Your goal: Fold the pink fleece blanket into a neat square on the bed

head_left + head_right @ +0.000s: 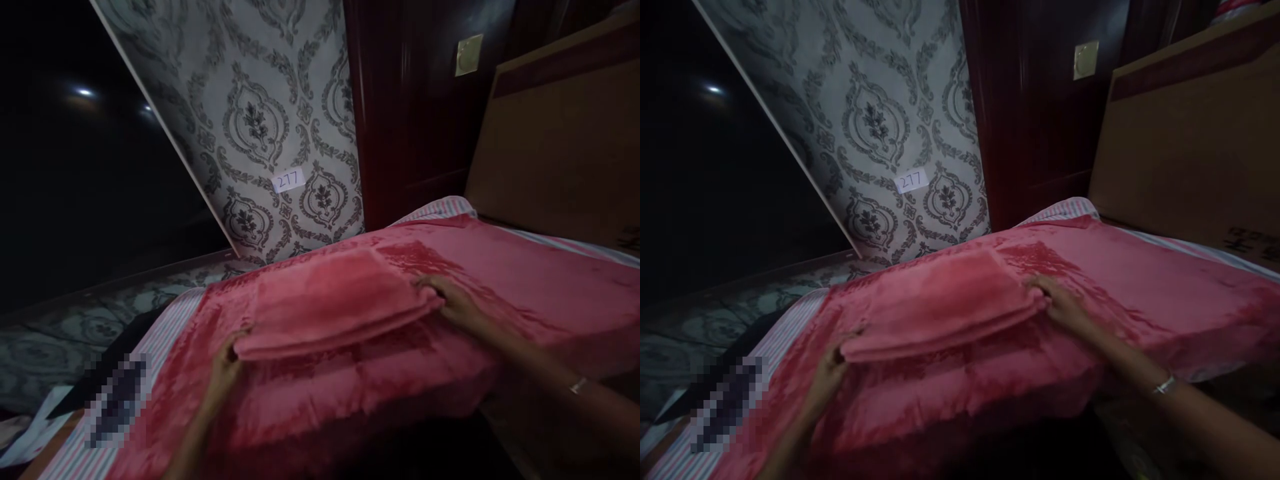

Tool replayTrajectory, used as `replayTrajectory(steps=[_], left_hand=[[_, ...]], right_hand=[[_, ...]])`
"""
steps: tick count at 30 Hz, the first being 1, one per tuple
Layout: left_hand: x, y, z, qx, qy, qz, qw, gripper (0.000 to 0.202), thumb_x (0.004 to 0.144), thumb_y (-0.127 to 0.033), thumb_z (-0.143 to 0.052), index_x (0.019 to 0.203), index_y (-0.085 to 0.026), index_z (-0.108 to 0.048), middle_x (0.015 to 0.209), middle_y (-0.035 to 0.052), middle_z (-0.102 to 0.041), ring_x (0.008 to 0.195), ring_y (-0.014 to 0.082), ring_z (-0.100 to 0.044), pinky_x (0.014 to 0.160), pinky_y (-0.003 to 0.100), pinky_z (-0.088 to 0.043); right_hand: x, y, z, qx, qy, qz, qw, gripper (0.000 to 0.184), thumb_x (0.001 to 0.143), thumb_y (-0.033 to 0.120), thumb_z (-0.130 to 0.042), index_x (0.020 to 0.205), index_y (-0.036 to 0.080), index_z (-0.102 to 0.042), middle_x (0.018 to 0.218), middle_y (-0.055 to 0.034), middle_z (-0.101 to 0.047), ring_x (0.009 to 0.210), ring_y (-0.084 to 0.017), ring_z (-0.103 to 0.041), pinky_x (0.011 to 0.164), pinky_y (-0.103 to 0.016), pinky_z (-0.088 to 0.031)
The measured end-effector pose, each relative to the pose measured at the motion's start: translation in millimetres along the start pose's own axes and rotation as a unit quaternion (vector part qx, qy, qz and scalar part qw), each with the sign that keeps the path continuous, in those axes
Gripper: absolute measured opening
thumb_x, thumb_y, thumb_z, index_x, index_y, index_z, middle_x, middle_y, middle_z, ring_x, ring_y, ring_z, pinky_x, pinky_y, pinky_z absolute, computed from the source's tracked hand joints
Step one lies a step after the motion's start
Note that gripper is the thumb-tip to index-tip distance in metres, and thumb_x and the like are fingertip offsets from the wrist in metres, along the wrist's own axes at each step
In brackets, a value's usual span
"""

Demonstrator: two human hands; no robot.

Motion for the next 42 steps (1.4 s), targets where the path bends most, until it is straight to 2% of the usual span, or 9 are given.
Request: replayTrajectory(steps=[5, 8, 10, 12, 17, 22, 25, 29, 42], left_hand=[[-46.6, 41.7, -9.3, 0.041, 0.051, 0.049, 0.997, 0.025, 0.071, -0.038, -0.062, 0.087, -0.021, -0.073, 0.119, 0.0119, -0.074, 0.11, 0.029, -0.069, 0.097, 0.043, -0.054], [-36.8, 38.6, 3.5, 0.082, 0.032, 0.062, 0.994, 0.026, 0.074, -0.034, -0.052, 0.081, -0.022, -0.073, 0.109, 0.0092, -0.077, 0.105, 0.0279, -0.071, 0.096, 0.043, -0.055], [-17.8, 26.8, 2.2, 0.114, 0.011, 0.054, 0.992, 0.033, 0.077, -0.036, -0.048, 0.091, -0.021, -0.074, 0.109, 0.009, -0.077, 0.107, 0.0274, -0.071, 0.098, 0.044, -0.054], [8.1, 8.0, -15.9, 0.151, 0.02, 0.019, 0.988, 0.044, 0.083, -0.04, -0.045, 0.112, -0.02, -0.071, 0.125, 0.0102, -0.071, 0.122, 0.0268, -0.063, 0.109, 0.046, -0.046], [85.6, -39.3, -102.9, 0.282, 0.184, 0.009, 0.942, 0.062, 0.093, -0.041, -0.044, 0.145, -0.008, -0.047, 0.157, 0.0188, -0.038, 0.148, 0.0268, -0.033, 0.121, 0.043, -0.027], [130.6, -36.6, -147.7, 0.398, 0.214, 0.03, 0.891, 0.066, 0.098, -0.045, -0.036, 0.154, -0.009, -0.033, 0.163, 0.0184, -0.026, 0.153, 0.0294, -0.018, 0.123, 0.049, -0.018], [123.0, -7.6, -156.9, 0.441, 0.21, 0.044, 0.872, 0.061, 0.1, -0.045, -0.031, 0.154, -0.016, -0.034, 0.162, 0.0159, -0.03, 0.152, 0.0298, -0.023, 0.122, 0.054, -0.016], [105.7, 19.9, -164.1, 0.445, 0.192, 0.03, 0.874, 0.061, 0.101, -0.046, -0.026, 0.155, -0.017, -0.034, 0.161, 0.0158, -0.033, 0.151, 0.0288, -0.026, 0.123, 0.053, -0.016], [107.1, 16.6, -162.4, 0.435, 0.186, 0.038, 0.88, 0.061, 0.101, -0.046, -0.027, 0.154, -0.018, -0.036, 0.161, 0.0146, -0.034, 0.15, 0.0276, -0.027, 0.122, 0.052, -0.017]], right_hand=[[-53.0, -28.2, -5.0, -0.014, 0.136, -0.068, 0.988, 0.025, 0.08, 0.032, -0.051, 0.091, 0.021, -0.071, 0.101, -0.0111, -0.074, 0.098, -0.025, -0.07, 0.086, -0.038, -0.057], [-40.3, -26.7, 9.2, -0.059, 0.128, -0.111, 0.984, 0.034, 0.086, 0.032, -0.043, 0.094, 0.022, -0.073, 0.101, -0.0091, -0.075, 0.095, -0.024, -0.071, 0.089, -0.041, -0.057], [-18.4, -18.1, 6.3, -0.101, 0.106, -0.135, 0.98, 0.039, 0.088, 0.033, -0.04, 0.106, 0.022, -0.073, 0.11, -0.0084, -0.074, 0.102, -0.026, -0.07, 0.093, -0.045, -0.055], [11.0, -3.1, -14.1, -0.133, 0.101, -0.129, 0.977, 0.046, 0.09, 0.035, -0.039, 0.124, 0.022, -0.068, 0.126, -0.0086, -0.069, 0.116, -0.028, -0.064, 0.103, -0.049, -0.049], [94.0, 37.8, -103.4, -0.183, 0.208, -0.072, 0.958, 0.063, 0.093, 0.037, -0.041, 0.152, 0.012, -0.042, 0.153, -0.0139, -0.044, 0.142, -0.029, -0.041, 0.119, -0.046, -0.031], [125.3, 23.4, -145.9, -0.284, 0.256, -0.161, 0.91, 0.058, 0.101, 0.042, -0.032, 0.155, 0.021, -0.037, 0.161, -0.0115, -0.03, 0.149, -0.033, -0.025, 0.119, -0.059, -0.021], [106.1, -5.8, -154.1, -0.312, 0.261, -0.176, 0.896, 0.054, 0.102, 0.044, -0.032, 0.152, 0.025, -0.042, 0.16, -0.008, -0.035, 0.148, -0.031, -0.027, 0.119, -0.057, -0.02], [82.3, -32.0, -161.6, -0.313, 0.24, -0.168, 0.904, 0.055, 0.103, 0.046, -0.03, 0.152, 0.027, -0.042, 0.159, -0.0067, -0.037, 0.148, -0.03, -0.028, 0.119, -0.054, -0.022], [84.4, -29.6, -162.8, -0.298, 0.243, -0.176, 0.906, 0.054, 0.102, 0.044, -0.028, 0.152, 0.027, -0.042, 0.159, -0.007, -0.037, 0.148, -0.029, -0.028, 0.119, -0.055, -0.02]])
Point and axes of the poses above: each hand's wrist, its own x-axis towards the middle knuckle, its own z-axis out of the back of the hand, y = z × x, the point moved 2 cm from there along x, towards the middle knuckle
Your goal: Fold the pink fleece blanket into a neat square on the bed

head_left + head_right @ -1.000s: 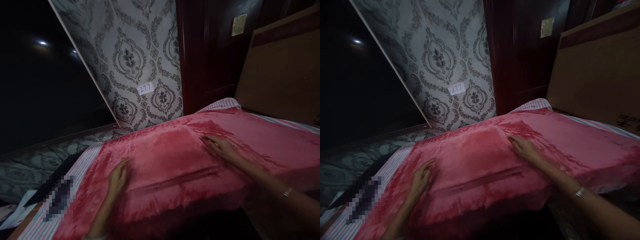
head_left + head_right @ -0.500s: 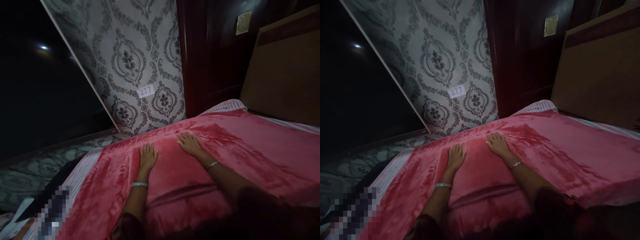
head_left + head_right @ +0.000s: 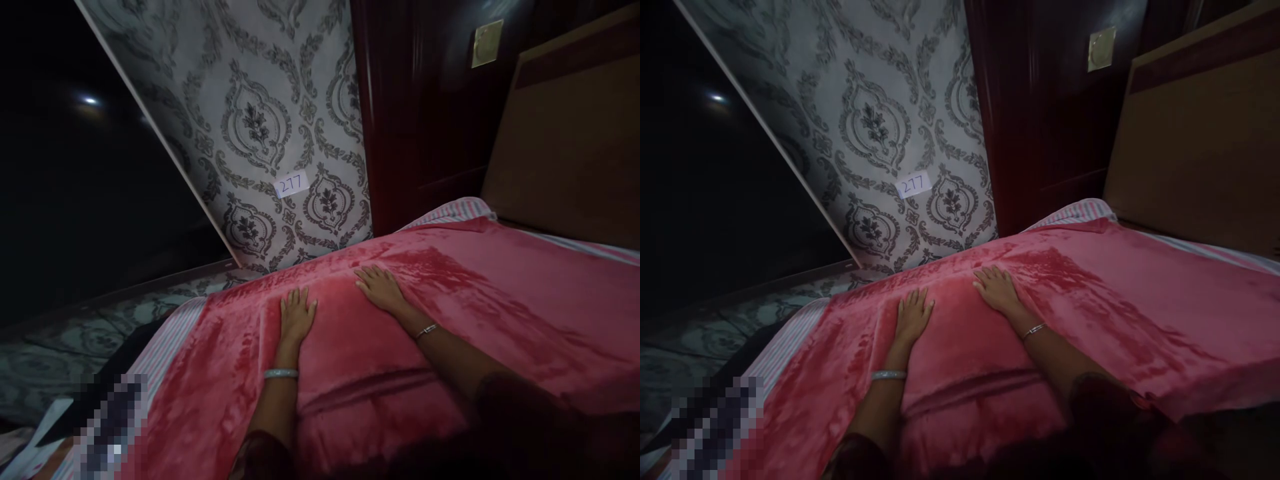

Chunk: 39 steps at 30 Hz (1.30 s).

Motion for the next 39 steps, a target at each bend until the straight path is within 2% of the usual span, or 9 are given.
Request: replayTrajectory(steps=[6, 10, 14, 18, 22, 28, 31, 36, 39], left_hand=[[5.6, 4.5, 13.7, -0.029, 0.061, 0.021, 0.997, 0.061, 0.1, -0.047, -0.029, 0.155, -0.021, -0.034, 0.162, 0.0111, -0.031, 0.151, 0.0238, -0.025, 0.123, 0.05, -0.019], [1.0, 2.7, 36.4, -0.032, 0.05, 0.028, 0.998, 0.064, 0.099, -0.049, -0.031, 0.155, -0.018, -0.033, 0.163, 0.0134, -0.029, 0.152, 0.0263, -0.023, 0.122, 0.053, -0.018], [-5.7, -5.8, 41.9, -0.014, 0.025, 0.026, 0.999, 0.06, 0.099, -0.044, -0.033, 0.154, -0.021, -0.037, 0.163, 0.0133, -0.029, 0.152, 0.0296, -0.022, 0.122, 0.058, -0.015], [-10.4, -9.9, 21.0, 0.017, 0.02, 0.015, 1.0, 0.057, 0.1, -0.043, -0.032, 0.154, -0.024, -0.037, 0.163, 0.0101, -0.029, 0.152, 0.0319, -0.02, 0.12, 0.064, -0.016], [-14.9, -9.0, 3.2, 0.013, 0.024, 0.016, 0.999, 0.058, 0.101, -0.044, -0.028, 0.155, -0.025, -0.033, 0.163, 0.0095, -0.028, 0.153, 0.0324, -0.018, 0.119, 0.066, -0.015], [-16.0, -9.1, 4.0, -0.005, 0.011, 0.013, 1.0, 0.057, 0.1, -0.043, -0.029, 0.154, -0.026, -0.036, 0.163, 0.0088, -0.03, 0.152, 0.0319, -0.019, 0.12, 0.065, -0.015], [-16.5, -9.8, 3.9, -0.011, 0.009, 0.013, 1.0, 0.057, 0.1, -0.043, -0.029, 0.154, -0.026, -0.036, 0.163, 0.0088, -0.03, 0.152, 0.032, -0.019, 0.12, 0.065, -0.015], [-18.2, -8.7, 2.5, -0.009, 0.004, 0.013, 1.0, 0.057, 0.1, -0.043, -0.029, 0.154, -0.026, -0.036, 0.163, 0.0085, -0.03, 0.153, 0.0312, -0.019, 0.12, 0.064, -0.014], [-16.4, -7.7, 7.1, -0.011, 0.034, 0.028, 0.999, 0.058, 0.1, -0.044, -0.028, 0.155, -0.026, -0.034, 0.165, 0.0079, -0.026, 0.153, 0.0304, -0.017, 0.121, 0.063, -0.013]], right_hand=[[2.7, 1.2, 13.2, 0.017, 0.048, -0.018, 0.999, 0.056, 0.102, 0.044, -0.028, 0.154, 0.026, -0.038, 0.161, -0.0068, -0.032, 0.15, -0.029, -0.025, 0.12, -0.054, -0.019], [4.2, 27.0, 34.5, 0.027, 0.071, -0.029, 0.997, 0.057, 0.102, 0.043, -0.026, 0.156, 0.024, -0.035, 0.162, -0.0101, -0.029, 0.15, -0.03, -0.025, 0.117, -0.058, -0.023], [-2.0, 85.7, 36.8, 0.032, 0.065, 0.097, 0.993, 0.055, 0.101, 0.035, -0.032, 0.155, 0.026, -0.035, 0.163, -0.0093, -0.028, 0.15, -0.028, -0.023, 0.119, -0.059, -0.018], [-13.0, 115.2, 14.4, 0.026, 0.076, 0.173, 0.982, 0.053, 0.101, 0.033, -0.033, 0.153, 0.025, -0.04, 0.161, -0.0098, -0.032, 0.149, -0.028, -0.027, 0.118, -0.061, -0.02], [-15.0, 87.9, 0.1, 0.016, 0.057, 0.157, 0.986, 0.056, 0.102, 0.047, -0.034, 0.152, 0.026, -0.042, 0.161, -0.0074, -0.033, 0.149, -0.028, -0.025, 0.12, -0.057, -0.017], [-6.4, 10.2, 8.4, -0.045, 0.036, -0.006, 0.998, 0.058, 0.101, 0.046, -0.035, 0.153, 0.022, -0.04, 0.163, -0.0099, -0.028, 0.149, -0.03, -0.026, 0.12, -0.054, -0.019], [-8.3, -16.6, 10.8, -0.031, 0.04, -0.071, 0.996, 0.059, 0.101, 0.05, -0.031, 0.155, 0.025, -0.037, 0.163, -0.0078, -0.027, 0.149, -0.03, -0.026, 0.117, -0.057, -0.024], [-13.6, -27.0, 9.3, -0.016, 0.039, -0.093, 0.995, 0.061, 0.102, 0.051, -0.025, 0.156, 0.026, -0.033, 0.164, -0.0069, -0.026, 0.149, -0.032, -0.024, 0.114, -0.061, -0.027], [-14.7, -22.7, 8.8, -0.025, 0.026, -0.092, 0.995, 0.061, 0.102, 0.052, -0.025, 0.156, 0.026, -0.034, 0.163, -0.0071, -0.028, 0.149, -0.032, -0.024, 0.114, -0.06, -0.027]])
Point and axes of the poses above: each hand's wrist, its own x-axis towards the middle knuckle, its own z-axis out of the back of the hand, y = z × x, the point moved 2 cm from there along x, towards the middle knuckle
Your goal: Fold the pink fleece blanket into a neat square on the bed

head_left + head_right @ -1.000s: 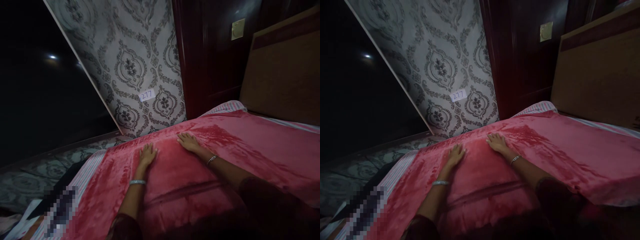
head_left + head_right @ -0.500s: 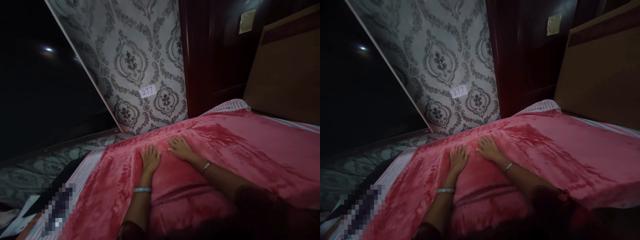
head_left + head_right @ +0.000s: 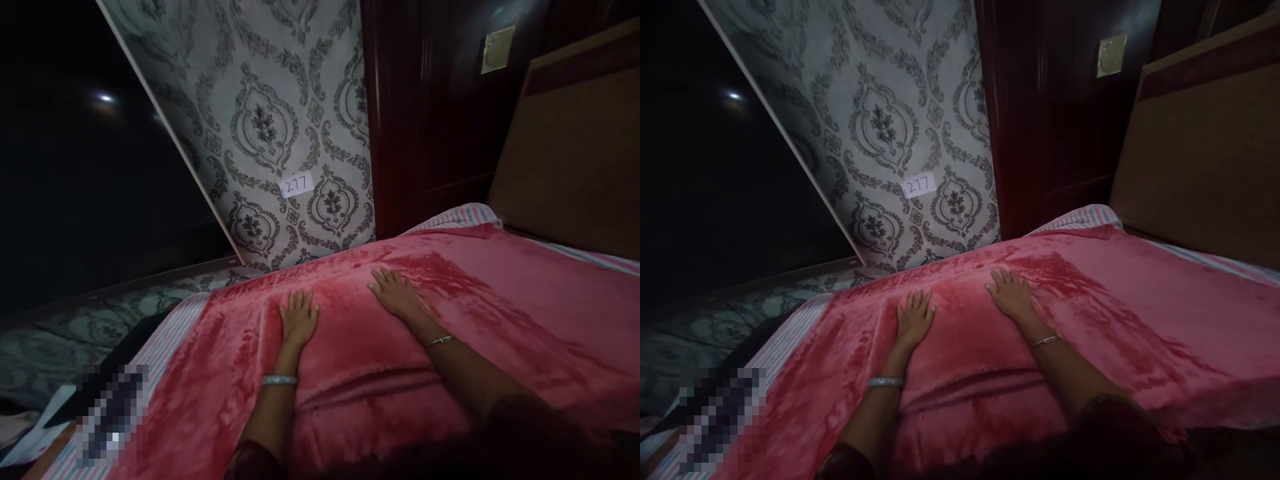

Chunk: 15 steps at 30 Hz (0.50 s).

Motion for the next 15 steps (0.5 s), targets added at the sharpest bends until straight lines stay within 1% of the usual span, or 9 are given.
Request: replayTrajectory(steps=[2, 3, 5, 6, 8, 10, 12, 13, 15], left_hand=[[3.2, -5.1, 7.5, -0.007, 0.039, 0.024, 0.999, 0.061, 0.1, -0.047, -0.028, 0.156, -0.025, -0.032, 0.166, 0.0084, -0.023, 0.153, 0.0317, -0.015, 0.12, 0.063, -0.013], [5.4, -11.4, 12.6, -0.012, 0.052, 0.034, 0.998, 0.062, 0.099, -0.049, -0.028, 0.156, -0.024, -0.032, 0.166, 0.0097, -0.024, 0.153, 0.0332, -0.016, 0.12, 0.063, -0.015], [10.7, -33.1, 23.1, -0.025, 0.053, 0.031, 0.998, 0.065, 0.098, -0.053, -0.029, 0.155, -0.022, -0.034, 0.165, 0.013, -0.025, 0.152, 0.0355, -0.018, 0.119, 0.063, -0.017], [13.5, -48.3, 27.1, -0.033, 0.044, 0.011, 0.998, 0.066, 0.097, -0.054, -0.029, 0.154, -0.021, -0.035, 0.164, 0.0138, -0.026, 0.152, 0.0355, -0.019, 0.12, 0.061, -0.016], [18.2, -83.7, 29.3, -0.051, 0.032, -0.061, 0.996, 0.065, 0.097, -0.054, -0.03, 0.154, -0.023, -0.035, 0.165, 0.0122, -0.023, 0.153, 0.033, -0.017, 0.121, 0.059, -0.014], [20.8, -115.9, 22.0, -0.068, 0.04, -0.122, 0.989, 0.064, 0.098, -0.054, -0.028, 0.155, -0.025, -0.033, 0.167, 0.0092, -0.02, 0.154, 0.0303, -0.014, 0.122, 0.059, -0.012], [21.8, -136.3, 9.0, -0.069, 0.045, -0.146, 0.986, 0.063, 0.098, -0.054, -0.025, 0.155, -0.026, -0.034, 0.166, 0.0078, -0.021, 0.154, 0.0293, -0.015, 0.121, 0.062, -0.011], [22.1, -140.9, 2.4, -0.064, 0.041, -0.149, 0.986, 0.063, 0.099, -0.054, -0.024, 0.154, -0.026, -0.035, 0.166, 0.0076, -0.023, 0.154, 0.0294, -0.016, 0.121, 0.063, -0.01], [23.1, -138.9, -7.7, -0.048, 0.032, -0.15, 0.987, 0.064, 0.098, -0.055, -0.024, 0.154, -0.025, -0.036, 0.165, 0.0074, -0.024, 0.153, 0.0302, -0.017, 0.121, 0.064, -0.008]], right_hand=[[-0.8, 2.7, 0.0, -0.007, -0.014, -0.001, 1.0, 0.061, 0.102, 0.051, -0.026, 0.155, 0.025, -0.036, 0.162, -0.0078, -0.03, 0.148, -0.032, -0.026, 0.114, -0.059, -0.027], [-1.2, 3.8, 0.0, -0.01, -0.021, -0.002, 1.0, 0.06, 0.102, 0.05, -0.026, 0.155, 0.024, -0.037, 0.162, -0.0082, -0.031, 0.148, -0.032, -0.026, 0.114, -0.059, -0.026], [-2.3, 5.2, 0.1, -0.014, -0.033, -0.004, 0.999, 0.059, 0.102, 0.049, -0.027, 0.154, 0.024, -0.038, 0.161, -0.0083, -0.032, 0.147, -0.032, -0.027, 0.114, -0.059, -0.026], [-2.9, 5.6, 0.3, -0.016, -0.037, -0.005, 0.999, 0.059, 0.102, 0.048, -0.028, 0.154, 0.023, -0.038, 0.161, -0.0081, -0.032, 0.147, -0.032, -0.028, 0.114, -0.059, -0.026], [-4.4, 5.9, 0.9, -0.021, -0.043, 0.0, 0.999, 0.058, 0.102, 0.046, -0.029, 0.154, 0.023, -0.039, 0.161, -0.0078, -0.033, 0.146, -0.033, -0.029, 0.114, -0.059, -0.027], [-5.9, 5.8, 1.7, -0.028, -0.045, 0.008, 0.999, 0.057, 0.102, 0.043, -0.029, 0.154, 0.023, -0.038, 0.161, -0.0076, -0.033, 0.146, -0.032, -0.029, 0.113, -0.059, -0.029], [-6.8, 5.5, 1.9, -0.034, -0.046, 0.014, 0.998, 0.056, 0.102, 0.043, -0.029, 0.154, 0.024, -0.038, 0.161, -0.0073, -0.032, 0.146, -0.032, -0.029, 0.113, -0.059, -0.029], [-6.8, 5.2, 1.7, -0.035, -0.046, 0.014, 0.998, 0.056, 0.102, 0.043, -0.029, 0.154, 0.024, -0.039, 0.161, -0.0072, -0.032, 0.146, -0.032, -0.029, 0.113, -0.059, -0.029], [-6.3, 4.6, 0.4, -0.033, -0.051, 0.01, 0.998, 0.057, 0.102, 0.046, -0.029, 0.154, 0.024, -0.039, 0.161, -0.0072, -0.033, 0.146, -0.033, -0.029, 0.114, -0.059, -0.028]])
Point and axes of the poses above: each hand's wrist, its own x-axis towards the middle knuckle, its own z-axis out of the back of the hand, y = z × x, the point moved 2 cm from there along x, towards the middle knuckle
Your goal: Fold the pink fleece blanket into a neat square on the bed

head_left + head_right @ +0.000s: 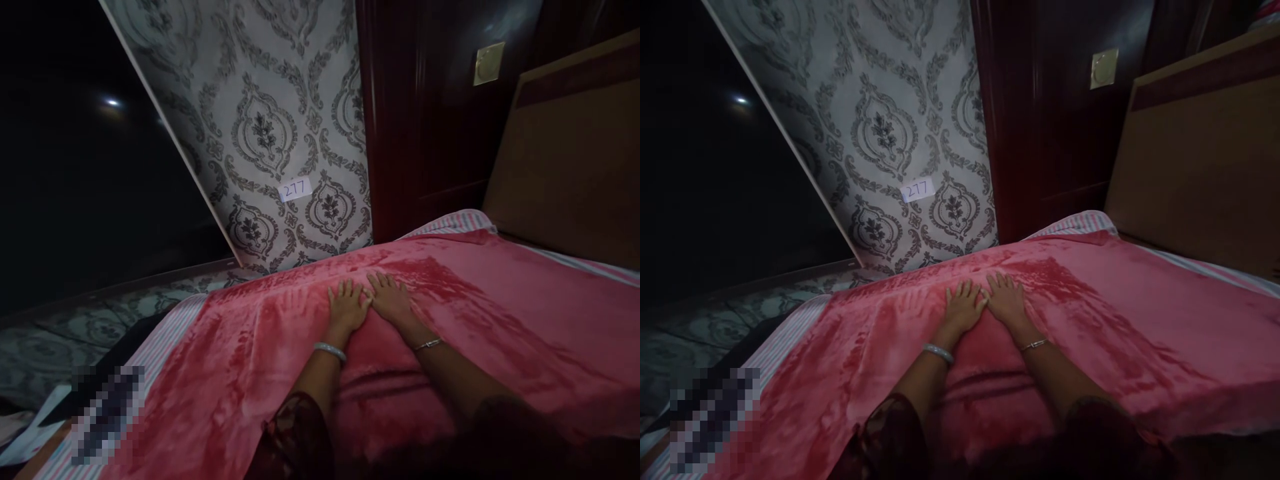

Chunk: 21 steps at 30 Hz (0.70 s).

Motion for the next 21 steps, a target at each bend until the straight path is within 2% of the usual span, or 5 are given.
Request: replayTrajectory(steps=[4, 9, 12, 17, 21], left_hand=[[-9.7, 45.3, 5.8, 0.029, 0.019, 0.046, 0.998, 0.067, 0.097, -0.058, -0.023, 0.156, -0.026, -0.032, 0.166, 0.0068, -0.021, 0.154, 0.0317, -0.015, 0.12, 0.066, -0.006], [-53.4, 144.9, 31.6, 0.07, 0.011, 0.195, 0.978, 0.066, 0.099, -0.053, -0.024, 0.156, -0.022, -0.031, 0.165, 0.0098, -0.024, 0.153, 0.0303, -0.017, 0.121, 0.062, -0.009], [-88.0, 193.1, 30.6, 0.03, -0.011, 0.291, 0.956, 0.066, 0.099, -0.054, -0.023, 0.158, -0.024, -0.025, 0.165, 0.01, -0.024, 0.152, 0.0326, -0.022, 0.117, 0.066, -0.02], [-116.5, 218.5, 16.8, 0.012, -0.021, 0.337, 0.941, 0.065, 0.101, -0.045, -0.016, 0.154, -0.01, -0.033, 0.162, 0.0163, -0.031, 0.151, 0.029, -0.025, 0.119, 0.057, -0.024], [-114.5, 219.8, 28.4, 0.001, -0.004, 0.33, 0.944, 0.064, 0.1, -0.046, -0.022, 0.151, -0.01, -0.037, 0.159, 0.0164, -0.035, 0.149, 0.0282, -0.031, 0.119, 0.052, -0.029]], right_hand=[[1.6, -1.4, -4.0, 0.012, -0.015, 0.002, 1.0, 0.059, 0.101, 0.047, -0.028, 0.153, 0.023, -0.04, 0.16, -0.009, -0.035, 0.145, -0.034, -0.031, 0.113, -0.061, -0.028], [2.4, -2.6, -4.6, 0.028, -0.008, 0.009, 1.0, 0.06, 0.101, 0.048, -0.026, 0.153, 0.023, -0.04, 0.16, -0.0098, -0.034, 0.145, -0.034, -0.029, 0.111, -0.062, -0.03], [2.6, -2.7, -4.4, 0.031, -0.002, 0.003, 1.0, 0.059, 0.101, 0.048, -0.027, 0.154, 0.024, -0.039, 0.161, -0.0084, -0.033, 0.146, -0.034, -0.028, 0.111, -0.06, -0.03], [4.3, -2.9, -7.6, 0.03, 0.009, 0.002, 1.0, 0.061, 0.101, 0.05, -0.026, 0.155, 0.024, -0.036, 0.162, -0.0085, -0.03, 0.147, -0.032, -0.027, 0.112, -0.06, -0.029], [7.7, -4.1, -0.1, 0.032, 0.046, -0.012, 0.998, 0.062, 0.101, 0.05, -0.024, 0.157, 0.025, -0.032, 0.164, -0.0081, -0.026, 0.149, -0.032, -0.023, 0.114, -0.061, -0.026]])
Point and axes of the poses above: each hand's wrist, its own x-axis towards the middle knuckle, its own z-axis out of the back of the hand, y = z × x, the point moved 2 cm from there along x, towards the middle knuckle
